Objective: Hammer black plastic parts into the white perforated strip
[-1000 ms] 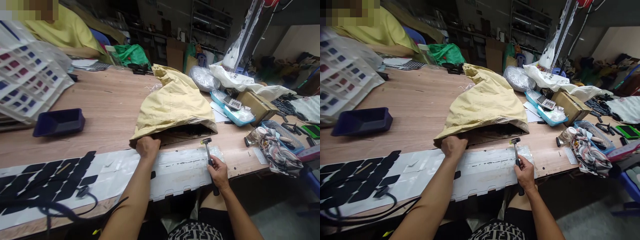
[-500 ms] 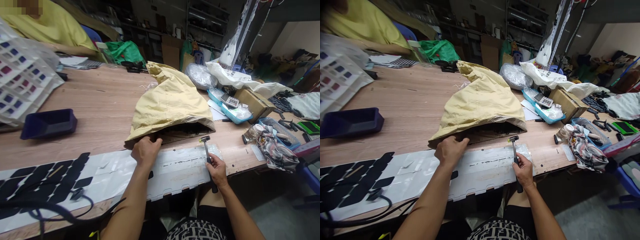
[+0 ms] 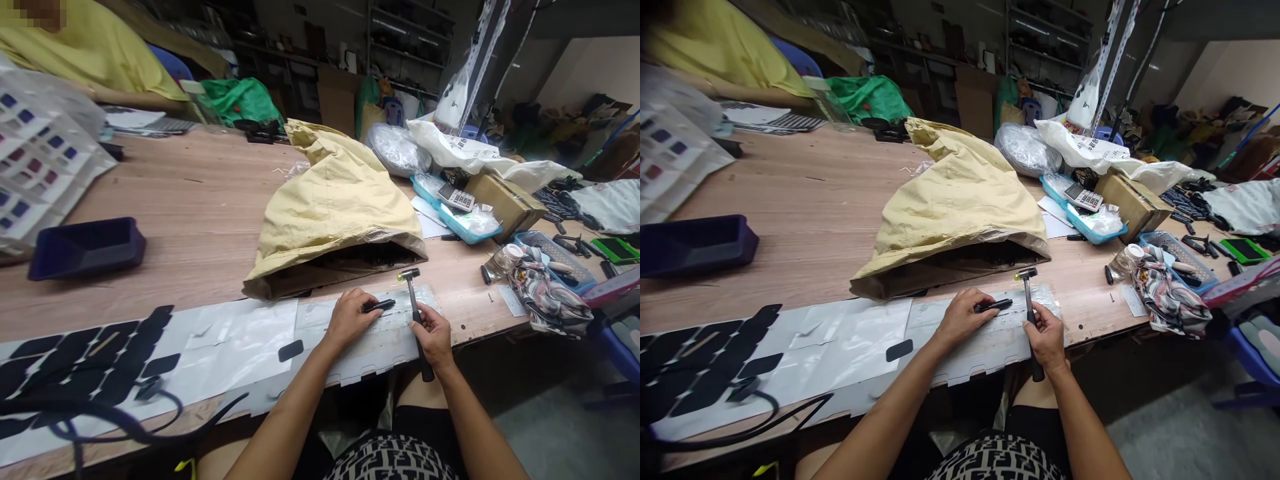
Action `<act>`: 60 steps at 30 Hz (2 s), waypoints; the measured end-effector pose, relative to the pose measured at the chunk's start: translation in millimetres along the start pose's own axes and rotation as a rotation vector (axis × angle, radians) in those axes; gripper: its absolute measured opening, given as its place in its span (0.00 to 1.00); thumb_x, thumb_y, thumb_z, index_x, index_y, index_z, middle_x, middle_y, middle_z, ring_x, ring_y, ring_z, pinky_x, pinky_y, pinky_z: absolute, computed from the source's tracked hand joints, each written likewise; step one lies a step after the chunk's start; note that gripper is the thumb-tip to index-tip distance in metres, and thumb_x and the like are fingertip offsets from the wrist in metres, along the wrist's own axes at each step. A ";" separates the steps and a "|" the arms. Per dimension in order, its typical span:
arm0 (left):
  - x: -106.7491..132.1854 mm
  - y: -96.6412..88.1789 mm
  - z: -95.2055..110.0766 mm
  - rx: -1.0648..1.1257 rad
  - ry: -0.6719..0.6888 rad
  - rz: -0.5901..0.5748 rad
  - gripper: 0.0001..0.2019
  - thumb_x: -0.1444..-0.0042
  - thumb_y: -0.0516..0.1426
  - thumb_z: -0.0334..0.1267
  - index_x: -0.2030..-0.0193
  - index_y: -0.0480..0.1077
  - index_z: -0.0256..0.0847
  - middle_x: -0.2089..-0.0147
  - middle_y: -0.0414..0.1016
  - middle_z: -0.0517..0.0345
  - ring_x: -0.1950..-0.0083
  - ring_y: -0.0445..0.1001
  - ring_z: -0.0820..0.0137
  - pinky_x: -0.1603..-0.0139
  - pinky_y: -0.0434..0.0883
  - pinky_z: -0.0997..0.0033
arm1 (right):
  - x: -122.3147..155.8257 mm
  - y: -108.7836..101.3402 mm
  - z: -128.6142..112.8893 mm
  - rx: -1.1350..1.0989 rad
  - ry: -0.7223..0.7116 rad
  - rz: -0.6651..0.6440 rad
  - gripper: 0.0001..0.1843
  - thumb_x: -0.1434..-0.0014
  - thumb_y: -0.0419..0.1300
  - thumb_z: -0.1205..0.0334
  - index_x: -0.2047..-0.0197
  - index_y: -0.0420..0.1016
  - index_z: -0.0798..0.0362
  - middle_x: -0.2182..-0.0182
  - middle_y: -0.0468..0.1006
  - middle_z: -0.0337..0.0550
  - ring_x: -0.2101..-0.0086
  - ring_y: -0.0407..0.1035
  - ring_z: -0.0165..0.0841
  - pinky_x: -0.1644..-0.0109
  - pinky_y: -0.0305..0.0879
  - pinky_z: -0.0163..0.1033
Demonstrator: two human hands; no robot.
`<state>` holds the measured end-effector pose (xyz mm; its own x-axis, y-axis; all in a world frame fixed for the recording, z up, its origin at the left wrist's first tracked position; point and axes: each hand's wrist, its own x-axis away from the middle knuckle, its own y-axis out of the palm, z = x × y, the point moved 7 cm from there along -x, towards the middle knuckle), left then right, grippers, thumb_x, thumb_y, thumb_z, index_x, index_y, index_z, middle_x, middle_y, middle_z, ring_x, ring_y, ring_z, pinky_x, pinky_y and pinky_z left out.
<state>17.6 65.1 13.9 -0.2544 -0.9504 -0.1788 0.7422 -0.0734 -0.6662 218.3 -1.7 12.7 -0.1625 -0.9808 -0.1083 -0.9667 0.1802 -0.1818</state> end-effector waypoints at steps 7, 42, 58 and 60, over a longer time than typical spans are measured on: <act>2.4 -1.7 -2.0 0.022 -0.001 0.016 0.07 0.46 0.61 0.41 0.62 0.76 0.44 0.62 0.75 0.57 0.56 0.67 0.64 0.54 0.64 0.64 | 8.9 0.0 -13.0 0.043 -0.001 -0.023 0.22 0.47 0.62 0.61 0.48 0.77 0.54 0.70 0.75 0.39 0.73 0.67 0.28 0.68 0.67 0.33; 0.1 -5.6 1.6 0.085 -0.009 0.041 0.06 0.50 0.62 0.35 0.65 0.78 0.43 0.66 0.74 0.58 0.58 0.68 0.65 0.56 0.63 0.66 | 33.7 12.0 -52.6 0.547 -0.324 -0.122 0.24 0.47 0.58 0.67 0.45 0.76 0.51 0.63 0.80 0.45 0.69 0.72 0.34 0.64 0.72 0.38; 74.4 -18.3 46.3 0.538 0.022 -0.339 0.10 0.49 0.63 0.44 0.64 0.76 0.40 0.67 0.72 0.59 0.65 0.69 0.70 0.65 0.63 0.72 | 0.9 -13.5 -4.6 0.275 -0.055 0.031 0.24 0.46 0.60 0.60 0.45 0.76 0.56 0.70 0.74 0.39 0.74 0.66 0.27 0.69 0.67 0.32; 108.2 -12.5 51.4 0.538 -0.035 -0.466 0.08 0.49 0.62 0.42 0.66 0.76 0.41 0.68 0.72 0.60 0.67 0.68 0.72 0.67 0.62 0.74 | 1.5 -13.2 -5.5 0.289 -0.069 0.033 0.24 0.46 0.60 0.60 0.45 0.76 0.56 0.71 0.74 0.39 0.74 0.66 0.27 0.70 0.67 0.31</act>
<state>12.7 -52.4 40.1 -0.6062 -0.7925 0.0671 0.7666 -0.6047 -0.2157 229.7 -6.0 20.3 -0.1693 -0.9684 -0.1832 -0.8630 0.2354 -0.4470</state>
